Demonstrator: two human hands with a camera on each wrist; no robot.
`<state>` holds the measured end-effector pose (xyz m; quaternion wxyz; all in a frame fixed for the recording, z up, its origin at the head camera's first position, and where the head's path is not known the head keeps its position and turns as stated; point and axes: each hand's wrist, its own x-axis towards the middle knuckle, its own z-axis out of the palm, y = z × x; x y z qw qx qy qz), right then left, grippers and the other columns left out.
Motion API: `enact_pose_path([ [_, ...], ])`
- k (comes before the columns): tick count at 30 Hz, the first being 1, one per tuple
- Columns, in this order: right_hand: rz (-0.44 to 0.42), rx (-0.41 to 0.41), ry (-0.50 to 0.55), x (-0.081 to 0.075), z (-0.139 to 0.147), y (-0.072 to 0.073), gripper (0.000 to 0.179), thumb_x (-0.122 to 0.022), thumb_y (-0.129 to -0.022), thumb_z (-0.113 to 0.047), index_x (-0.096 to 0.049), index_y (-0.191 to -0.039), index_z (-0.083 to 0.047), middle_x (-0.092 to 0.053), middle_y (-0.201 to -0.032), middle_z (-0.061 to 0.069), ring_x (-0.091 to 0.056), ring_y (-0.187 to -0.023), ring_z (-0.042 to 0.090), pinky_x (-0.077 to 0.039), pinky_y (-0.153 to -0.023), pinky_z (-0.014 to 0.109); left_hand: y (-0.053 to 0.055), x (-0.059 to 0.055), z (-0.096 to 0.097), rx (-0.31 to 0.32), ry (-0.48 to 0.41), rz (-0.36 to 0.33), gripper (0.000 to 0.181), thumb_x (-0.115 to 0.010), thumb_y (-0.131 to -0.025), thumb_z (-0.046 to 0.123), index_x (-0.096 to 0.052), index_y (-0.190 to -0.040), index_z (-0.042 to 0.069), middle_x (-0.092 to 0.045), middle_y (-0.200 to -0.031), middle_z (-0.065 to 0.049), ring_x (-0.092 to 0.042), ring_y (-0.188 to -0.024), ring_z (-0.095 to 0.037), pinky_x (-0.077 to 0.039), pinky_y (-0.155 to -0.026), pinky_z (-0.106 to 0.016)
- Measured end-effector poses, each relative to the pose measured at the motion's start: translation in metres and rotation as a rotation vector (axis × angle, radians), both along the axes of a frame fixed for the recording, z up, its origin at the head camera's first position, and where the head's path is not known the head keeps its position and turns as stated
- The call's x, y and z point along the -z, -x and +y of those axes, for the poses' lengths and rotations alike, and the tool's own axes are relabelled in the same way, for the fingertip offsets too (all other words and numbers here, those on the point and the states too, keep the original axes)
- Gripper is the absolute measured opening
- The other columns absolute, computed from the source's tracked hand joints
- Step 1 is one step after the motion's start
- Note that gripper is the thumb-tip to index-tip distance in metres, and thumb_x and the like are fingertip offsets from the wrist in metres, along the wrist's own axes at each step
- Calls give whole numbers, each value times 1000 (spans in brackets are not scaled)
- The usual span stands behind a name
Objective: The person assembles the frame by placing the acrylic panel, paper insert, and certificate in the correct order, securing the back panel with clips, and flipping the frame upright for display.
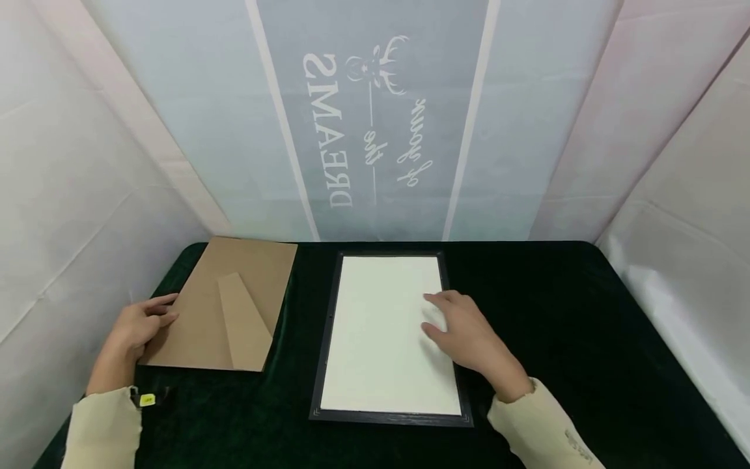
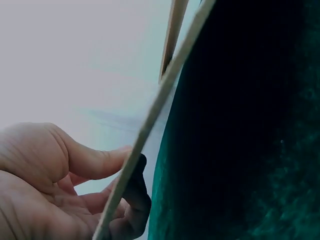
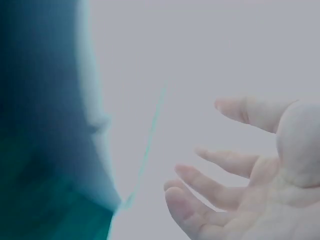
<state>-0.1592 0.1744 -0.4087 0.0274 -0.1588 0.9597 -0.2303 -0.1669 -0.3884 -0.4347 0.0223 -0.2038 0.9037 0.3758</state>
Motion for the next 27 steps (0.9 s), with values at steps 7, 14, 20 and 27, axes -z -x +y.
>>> enact_pose_path([
  [7, -66, -254, 118, -20, -67, 3, 47, -65, -97, -29, -56, -141, -14, -58, -138, 6, -60, -121, 26, -52, -96, 46, 2, 6, -4, -83, -108, 18, 50, -58, -100, 9, -46, -148, 7, -64, -107, -4, -58, -78, -3, -50, -64, -15],
  [14, -282, -485, 289, -10, -143, 13, 49, -59, -100, -28, -50, -146, -10, -58, -140, 9, -63, -114, 19, -54, -90, 28, -2, 4, -9, -55, -182, 8, 50, -57, -100, 11, -43, -148, 3, -60, -85, 19, -60, -71, 3, -54, -65, -20],
  [20, -503, -368, 434, 10, -206, 19, 53, -62, -98, -30, -49, -147, -12, -59, -140, 7, -63, -117, 15, -51, -100, 32, -3, 3, -10, -62, -181, -15, 52, -57, -101, 13, -42, -149, 4, -59, -82, 22, -61, -72, 2, -53, -65, -20],
  [27, -745, -83, 786, 34, -242, 25, 61, -64, -96, -19, -40, -150, -4, -49, -149, 16, -61, -124, 28, -50, -104, 41, -1, 4, -5, -68, -173, -22, 51, -57, -100, 11, -43, -148, 3, -60, -79, 22, -61, -71, 0, -53, -64, -20],
])
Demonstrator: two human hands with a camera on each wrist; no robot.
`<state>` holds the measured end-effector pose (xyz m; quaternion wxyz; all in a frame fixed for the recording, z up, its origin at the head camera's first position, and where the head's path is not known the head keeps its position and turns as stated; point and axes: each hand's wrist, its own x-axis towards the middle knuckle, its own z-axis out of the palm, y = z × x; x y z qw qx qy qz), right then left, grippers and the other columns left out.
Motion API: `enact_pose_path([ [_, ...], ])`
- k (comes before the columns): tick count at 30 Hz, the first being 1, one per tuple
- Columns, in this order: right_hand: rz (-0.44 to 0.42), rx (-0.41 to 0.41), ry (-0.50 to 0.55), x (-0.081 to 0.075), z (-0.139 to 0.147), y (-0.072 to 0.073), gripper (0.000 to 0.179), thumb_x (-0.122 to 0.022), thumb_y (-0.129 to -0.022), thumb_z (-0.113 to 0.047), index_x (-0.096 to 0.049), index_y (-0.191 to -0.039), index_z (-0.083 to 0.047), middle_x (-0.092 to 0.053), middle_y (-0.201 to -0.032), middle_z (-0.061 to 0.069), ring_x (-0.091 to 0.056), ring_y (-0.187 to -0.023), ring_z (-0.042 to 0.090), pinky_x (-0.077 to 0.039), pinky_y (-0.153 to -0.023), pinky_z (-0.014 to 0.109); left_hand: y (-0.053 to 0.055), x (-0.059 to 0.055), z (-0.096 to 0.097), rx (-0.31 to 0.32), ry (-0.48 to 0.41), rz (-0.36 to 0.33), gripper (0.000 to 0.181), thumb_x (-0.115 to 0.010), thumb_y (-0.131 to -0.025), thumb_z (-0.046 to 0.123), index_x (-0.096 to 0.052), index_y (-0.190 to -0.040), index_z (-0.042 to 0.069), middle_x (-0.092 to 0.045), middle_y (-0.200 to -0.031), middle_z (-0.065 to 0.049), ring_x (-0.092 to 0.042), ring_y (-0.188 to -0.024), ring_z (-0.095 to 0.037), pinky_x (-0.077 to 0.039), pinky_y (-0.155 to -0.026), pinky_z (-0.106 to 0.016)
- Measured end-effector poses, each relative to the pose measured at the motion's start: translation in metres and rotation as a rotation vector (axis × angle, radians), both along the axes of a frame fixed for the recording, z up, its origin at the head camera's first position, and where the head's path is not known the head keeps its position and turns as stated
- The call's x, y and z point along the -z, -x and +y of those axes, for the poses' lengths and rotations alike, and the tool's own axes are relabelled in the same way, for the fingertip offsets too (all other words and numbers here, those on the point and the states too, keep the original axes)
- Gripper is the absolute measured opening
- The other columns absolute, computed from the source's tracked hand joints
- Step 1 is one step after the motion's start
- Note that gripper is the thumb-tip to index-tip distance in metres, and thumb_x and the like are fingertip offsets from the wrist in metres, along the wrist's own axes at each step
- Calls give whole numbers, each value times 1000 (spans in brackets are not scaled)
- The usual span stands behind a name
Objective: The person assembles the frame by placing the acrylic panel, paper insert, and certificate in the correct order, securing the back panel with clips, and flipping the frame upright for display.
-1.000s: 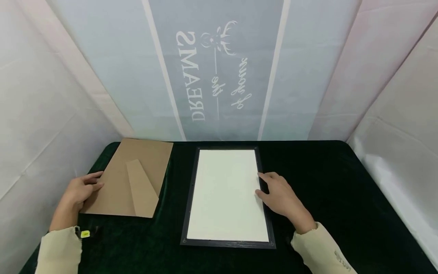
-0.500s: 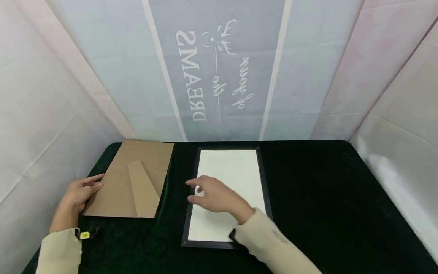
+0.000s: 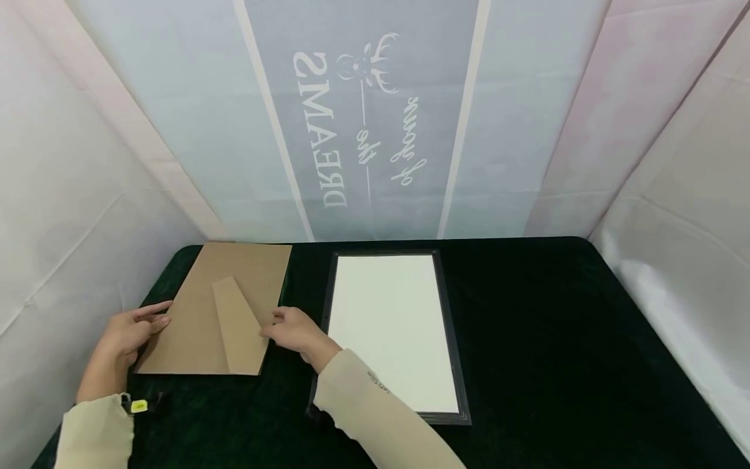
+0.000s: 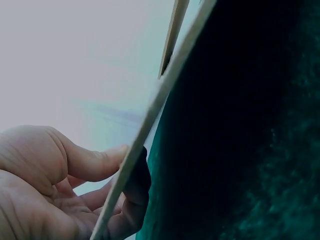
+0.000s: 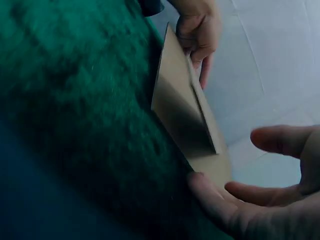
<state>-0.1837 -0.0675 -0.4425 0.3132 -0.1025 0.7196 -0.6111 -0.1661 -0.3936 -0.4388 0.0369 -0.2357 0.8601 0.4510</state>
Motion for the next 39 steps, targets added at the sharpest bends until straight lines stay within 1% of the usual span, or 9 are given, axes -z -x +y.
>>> enact_pose_path([
  [3, -39, 42, 54, 4, -5, 1, 64, -65, -95, -15, -37, -152, -4, -48, -149, 18, -57, -128, 28, -50, -105, 41, 0, 0, 0, -4, 10, 0, 50, -57, -100, 9, -44, -148, 2, -60, -79, 20, -60, -70, 0, -52, -63, -19],
  [9, -84, 63, 138, 7, -4, 5, 72, -68, -90, -15, -34, -153, -6, -53, -145, 15, -54, -130, 25, -41, -113, 44, 4, 0, 2, -51, 39, -19, 48, -56, -101, 9, -46, -148, 6, -59, -85, 13, -59, -72, -3, -51, -63, -19],
  [14, -152, 115, 231, 8, -1, 7, 72, -67, -91, -10, -32, -153, -4, -50, -147, 18, -55, -131, 25, -44, -112, 43, 6, -2, 4, -87, 37, -43, 48, -57, -100, 10, -47, -148, 8, -61, -92, 6, -59, -77, -9, -51, -63, -22],
  [17, -194, 143, 284, 9, -1, 7, 71, -68, -91, -6, -34, -152, -2, -50, -146, 19, -60, -124, 24, -49, -106, 43, 6, -3, 6, -78, 48, -57, 48, -56, -100, 10, -47, -148, 8, -62, -98, 2, -59, -79, -11, -51, -64, -23],
  [20, -212, 183, 328, 10, -1, 8, 67, -69, -91, -4, -38, -150, 0, -53, -136, 17, -66, -110, 20, -53, -100, 42, 4, -4, 8, -37, 40, -47, 49, -57, -100, 10, -46, -147, 5, -62, -101, -1, -60, -77, -11, -52, -64, -25],
  [24, -181, 248, 326, 8, -2, 9, 64, -72, -90, -9, -43, -147, -1, -61, -119, 12, -68, -93, 14, -56, -96, 40, 3, -7, 12, 51, 25, -17, 50, -58, -99, 8, -44, -147, -1, -62, -99, -1, -61, -74, -8, -55, -65, -24],
  [27, -162, 312, 294, 7, -4, 10, 70, -77, -86, -12, -43, -147, -3, -64, -121, 13, -70, -92, 14, -57, -93, 37, 3, -9, 15, 112, 20, 1, 52, -58, -99, 8, -43, -147, -4, -61, -98, 0, -61, -73, -7, -56, -66, -23],
  [32, -59, 379, 205, 5, -3, 8, 77, -81, -80, -3, -43, -147, -6, -61, -125, 14, -69, -95, 16, -59, -85, 32, 3, -12, 22, 165, 31, 40, 52, -61, -98, 8, -44, -144, -6, -62, -97, 0, -61, -74, -5, -55, -66, -22],
  [39, 34, 380, 110, 2, 0, 5, 81, -81, -78, 1, -45, -149, -14, -63, -117, 8, -67, -94, 13, -59, -81, 29, 1, -19, 25, 197, 62, 72, 53, -64, -96, 8, -45, -142, -8, -64, -96, -1, -61, -75, -4, -54, -66, -21],
])
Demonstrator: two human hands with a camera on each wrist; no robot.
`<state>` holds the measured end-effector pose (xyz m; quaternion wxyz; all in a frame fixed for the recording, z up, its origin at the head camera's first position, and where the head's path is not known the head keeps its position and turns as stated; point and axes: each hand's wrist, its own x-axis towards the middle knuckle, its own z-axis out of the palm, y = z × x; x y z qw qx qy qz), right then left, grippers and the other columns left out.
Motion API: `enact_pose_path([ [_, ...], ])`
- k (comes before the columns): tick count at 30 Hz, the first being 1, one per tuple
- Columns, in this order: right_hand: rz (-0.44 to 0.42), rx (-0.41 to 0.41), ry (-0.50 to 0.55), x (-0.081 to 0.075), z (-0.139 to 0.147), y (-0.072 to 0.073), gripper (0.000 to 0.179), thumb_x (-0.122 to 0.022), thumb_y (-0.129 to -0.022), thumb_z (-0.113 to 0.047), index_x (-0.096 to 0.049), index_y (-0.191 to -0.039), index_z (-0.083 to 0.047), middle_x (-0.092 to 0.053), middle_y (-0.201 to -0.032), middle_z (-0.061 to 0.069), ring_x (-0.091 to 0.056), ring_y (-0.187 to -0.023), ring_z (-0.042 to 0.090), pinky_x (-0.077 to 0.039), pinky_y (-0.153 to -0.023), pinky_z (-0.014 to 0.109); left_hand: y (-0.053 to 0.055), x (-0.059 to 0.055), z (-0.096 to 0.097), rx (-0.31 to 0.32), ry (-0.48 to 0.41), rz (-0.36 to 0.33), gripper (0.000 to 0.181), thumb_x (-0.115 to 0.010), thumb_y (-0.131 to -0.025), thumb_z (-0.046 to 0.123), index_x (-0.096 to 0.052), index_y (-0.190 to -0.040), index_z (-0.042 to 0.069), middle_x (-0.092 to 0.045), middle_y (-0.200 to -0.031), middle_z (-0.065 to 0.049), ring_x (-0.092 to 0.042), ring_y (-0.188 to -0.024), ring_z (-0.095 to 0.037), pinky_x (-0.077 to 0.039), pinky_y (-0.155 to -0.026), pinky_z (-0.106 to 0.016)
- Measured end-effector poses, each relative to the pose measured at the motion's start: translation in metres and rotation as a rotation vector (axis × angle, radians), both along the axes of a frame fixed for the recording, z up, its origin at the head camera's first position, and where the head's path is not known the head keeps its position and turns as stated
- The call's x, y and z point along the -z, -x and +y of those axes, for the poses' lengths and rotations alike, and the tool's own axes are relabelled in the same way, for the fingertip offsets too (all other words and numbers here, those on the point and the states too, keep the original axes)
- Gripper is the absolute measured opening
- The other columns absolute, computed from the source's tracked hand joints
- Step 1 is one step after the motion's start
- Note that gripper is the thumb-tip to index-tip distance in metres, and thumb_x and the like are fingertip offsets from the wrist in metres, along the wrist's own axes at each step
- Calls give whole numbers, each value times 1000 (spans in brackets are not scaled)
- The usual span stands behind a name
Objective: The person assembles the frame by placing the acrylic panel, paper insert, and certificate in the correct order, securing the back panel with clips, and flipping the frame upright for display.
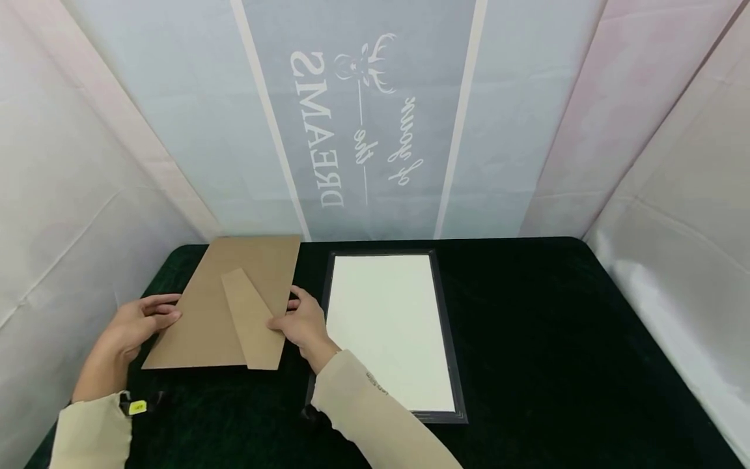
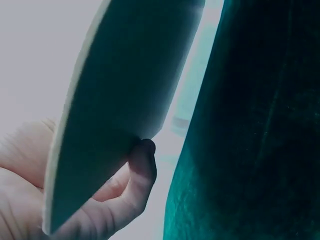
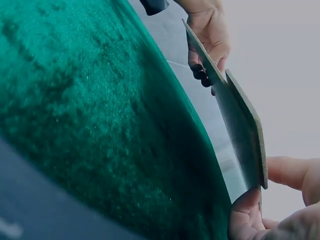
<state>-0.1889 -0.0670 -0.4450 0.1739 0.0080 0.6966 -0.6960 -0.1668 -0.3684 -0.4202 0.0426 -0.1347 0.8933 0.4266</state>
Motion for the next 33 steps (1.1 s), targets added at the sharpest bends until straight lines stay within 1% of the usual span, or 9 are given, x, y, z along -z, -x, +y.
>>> enact_pose_path([
  [4, 12, -17, -29, -3, 5, -3, 80, -81, -78, -1, -45, -149, -15, -61, -119, 8, -68, -96, 13, -58, -79, 28, -1, -2, 1, 20, 4, -8, 53, -64, -96, 8, -45, -142, -8, -65, -97, -2, -62, -76, -4, -54, -67, -22],
  [10, 60, -45, -58, -7, 20, -6, 84, -80, -80, -1, -39, -152, -14, -54, -121, 9, -68, -95, 16, -57, -75, 28, -1, -7, 7, 91, -77, 10, 60, -66, -96, 14, -40, -146, -7, -66, -94, 11, -63, -81, 0, -51, -73, -15],
  [13, 81, -69, -64, -9, 31, -5, 89, -79, -80, 0, -33, -155, -14, -50, -116, 10, -67, -92, 16, -56, -73, 29, -1, -11, 16, 120, -115, 28, 63, -67, -96, 17, -39, -146, -7, -66, -94, 13, -64, -83, 1, -49, -75, -12],
  [16, 91, -84, -79, -11, 44, -4, 93, -78, -80, 1, -29, -157, -14, -48, -111, 9, -63, -85, 14, -54, -70, 27, 1, -14, 29, 134, -139, 39, 61, -67, -96, 15, -39, -146, -7, -66, -95, 9, -65, -83, 0, -49, -77, -12],
  [19, 87, -75, -98, -14, 59, -3, 92, -77, -79, 3, -30, -157, -15, -47, -108, 8, -53, -79, 12, -48, -67, 24, 2, -14, 45, 130, -164, 38, 59, -66, -96, 12, -40, -145, -7, -66, -100, 2, -66, -82, 0, -50, -77, -12],
  [22, 81, -55, -129, -18, 74, 0, 91, -77, -77, 4, -34, -155, -15, -47, -109, 8, -49, -80, 14, -46, -66, 24, 5, -13, 62, 102, -188, 41, 57, -66, -95, 9, -43, -144, -5, -65, -108, -5, -66, -82, 1, -50, -77, -12],
  [27, 65, -22, -191, -24, 101, 3, 89, -78, -76, 3, -38, -153, -16, -50, -118, 11, -54, -94, 18, -49, -72, 25, 8, -9, 92, 39, -211, 50, 52, -67, -94, 9, -49, -142, 0, -63, -117, -12, -65, -84, 1, -52, -77, -13],
  [30, 52, -11, -230, -24, 120, 2, 91, -78, -76, 3, -35, -154, -15, -49, -120, 11, -51, -97, 19, -48, -73, 26, 8, -4, 111, 18, -213, 44, 50, -69, -94, 10, -52, -140, 3, -63, -119, -14, -66, -87, -4, -53, -80, -17],
  [33, 48, -13, -267, -21, 139, -1, 95, -77, -75, 5, -31, -156, -14, -46, -118, 11, -45, -95, 19, -45, -72, 26, 6, 1, 129, 26, -214, 47, 47, -70, -93, 10, -56, -136, 4, -64, -117, -14, -67, -90, -10, -55, -86, -25],
])
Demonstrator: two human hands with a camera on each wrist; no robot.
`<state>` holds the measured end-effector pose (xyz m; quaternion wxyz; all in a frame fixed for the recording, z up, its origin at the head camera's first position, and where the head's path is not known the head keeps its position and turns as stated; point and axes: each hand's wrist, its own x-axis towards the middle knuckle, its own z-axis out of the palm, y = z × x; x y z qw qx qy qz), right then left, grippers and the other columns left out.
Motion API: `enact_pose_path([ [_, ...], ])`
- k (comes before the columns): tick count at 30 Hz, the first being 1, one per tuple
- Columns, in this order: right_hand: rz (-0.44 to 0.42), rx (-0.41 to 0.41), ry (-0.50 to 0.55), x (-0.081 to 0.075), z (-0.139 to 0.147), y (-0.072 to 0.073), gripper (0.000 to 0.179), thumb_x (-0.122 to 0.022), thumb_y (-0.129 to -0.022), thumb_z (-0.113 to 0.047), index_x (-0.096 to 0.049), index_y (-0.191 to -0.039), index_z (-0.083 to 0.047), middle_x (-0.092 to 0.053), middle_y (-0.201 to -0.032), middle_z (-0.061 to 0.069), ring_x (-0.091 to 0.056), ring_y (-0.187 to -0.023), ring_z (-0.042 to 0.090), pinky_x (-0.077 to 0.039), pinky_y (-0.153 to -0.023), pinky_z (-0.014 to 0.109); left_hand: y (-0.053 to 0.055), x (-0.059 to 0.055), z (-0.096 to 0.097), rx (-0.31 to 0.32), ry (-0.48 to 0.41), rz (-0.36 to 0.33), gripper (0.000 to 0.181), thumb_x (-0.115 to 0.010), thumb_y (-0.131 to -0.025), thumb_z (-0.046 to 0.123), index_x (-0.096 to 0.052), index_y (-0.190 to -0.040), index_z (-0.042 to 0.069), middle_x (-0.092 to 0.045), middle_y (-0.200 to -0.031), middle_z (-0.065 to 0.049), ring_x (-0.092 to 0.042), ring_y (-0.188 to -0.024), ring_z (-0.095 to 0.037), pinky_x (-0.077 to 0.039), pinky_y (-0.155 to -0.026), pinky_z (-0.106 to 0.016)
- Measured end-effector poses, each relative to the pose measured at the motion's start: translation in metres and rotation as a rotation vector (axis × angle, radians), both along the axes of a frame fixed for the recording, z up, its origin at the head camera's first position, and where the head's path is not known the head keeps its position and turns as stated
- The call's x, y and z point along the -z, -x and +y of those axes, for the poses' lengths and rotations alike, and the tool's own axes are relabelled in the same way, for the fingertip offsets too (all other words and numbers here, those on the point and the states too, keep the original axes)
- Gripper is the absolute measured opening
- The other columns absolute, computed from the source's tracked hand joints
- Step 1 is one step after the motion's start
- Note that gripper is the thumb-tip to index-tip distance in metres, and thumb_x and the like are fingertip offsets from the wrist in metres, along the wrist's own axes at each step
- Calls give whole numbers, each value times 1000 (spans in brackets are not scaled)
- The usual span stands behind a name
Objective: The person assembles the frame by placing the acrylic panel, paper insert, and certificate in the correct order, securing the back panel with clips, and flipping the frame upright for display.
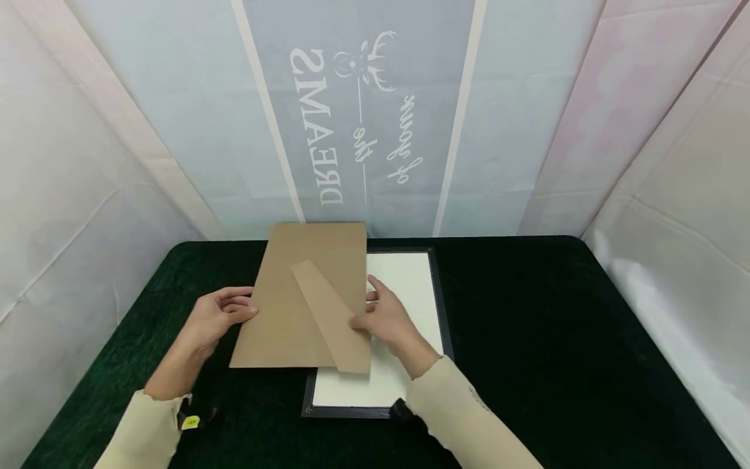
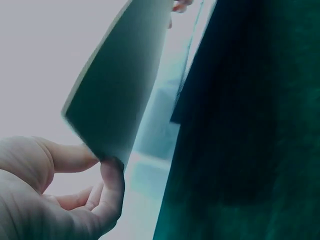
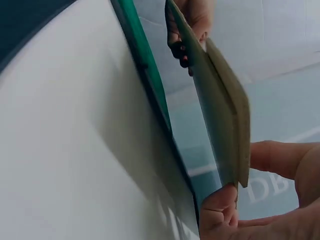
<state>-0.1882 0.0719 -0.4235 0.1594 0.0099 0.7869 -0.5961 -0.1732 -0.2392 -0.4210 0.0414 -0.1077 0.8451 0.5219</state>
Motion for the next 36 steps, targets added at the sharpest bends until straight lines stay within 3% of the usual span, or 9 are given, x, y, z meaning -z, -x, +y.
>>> enact_pose_path([
  [4, 7, -36, -27, 1, 25, -5, 98, -77, -75, 5, -27, -157, -13, -45, -118, 12, -44, -95, 20, -45, -73, 26, -5, 5, 21, 20, -34, -4, 42, -70, -92, 8, -58, -132, 5, -66, -114, -14, -68, -90, -13, -56, -89, -32],
  [15, 20, -104, -174, 1, 80, -17, 100, -81, -78, -5, -22, -159, -15, -47, -122, 14, -48, -106, 25, -49, -79, 28, -19, 10, 56, 128, -234, -71, 43, -60, -97, 2, -55, -138, 11, -66, -121, -14, -70, -99, -19, -56, -93, -33],
  [21, 52, -173, -163, -1, 107, -19, 99, -80, -81, -7, -18, -159, -8, -45, -120, 16, -46, -101, 26, -48, -77, 27, -27, 12, 72, 207, -306, -142, 46, -61, -98, 10, -52, -143, 11, -63, -132, -11, -68, -110, -21, -48, -106, -48],
  [24, 46, -188, -149, -1, 117, -20, 99, -79, -82, -8, -18, -159, -6, -41, -120, 16, -45, -102, 27, -50, -76, 27, -30, 12, 78, 246, -308, -158, 48, -60, -99, 14, -49, -145, 10, -60, -137, -11, -67, -115, -23, -42, -110, -53],
  [29, 13, -198, -121, 3, 125, -23, 100, -79, -82, -8, -15, -159, -6, -41, -126, 20, -47, -107, 29, -54, -76, 30, -34, 9, 80, 323, -305, -165, 52, -59, -100, 17, -43, -149, 10, -54, -144, -13, -65, -119, -25, -42, -111, -52],
  [33, 5, -200, -113, 3, 134, -22, 101, -79, -82, -8, -13, -159, -5, -43, -132, 23, -52, -109, 29, -55, -79, 30, -37, 8, 84, 399, -254, -148, 53, -56, -101, 18, -41, -151, 9, -49, -150, -13, -63, -114, -23, -51, -100, -42],
  [36, 2, -217, -101, 2, 140, -21, 101, -79, -83, -9, -12, -159, -3, -42, -136, 26, -54, -109, 28, -56, -79, 31, -39, 9, 89, 408, -189, -140, 53, -57, -100, 19, -43, -151, 12, -50, -150, -10, -60, -108, -19, -52, -89, -35],
])
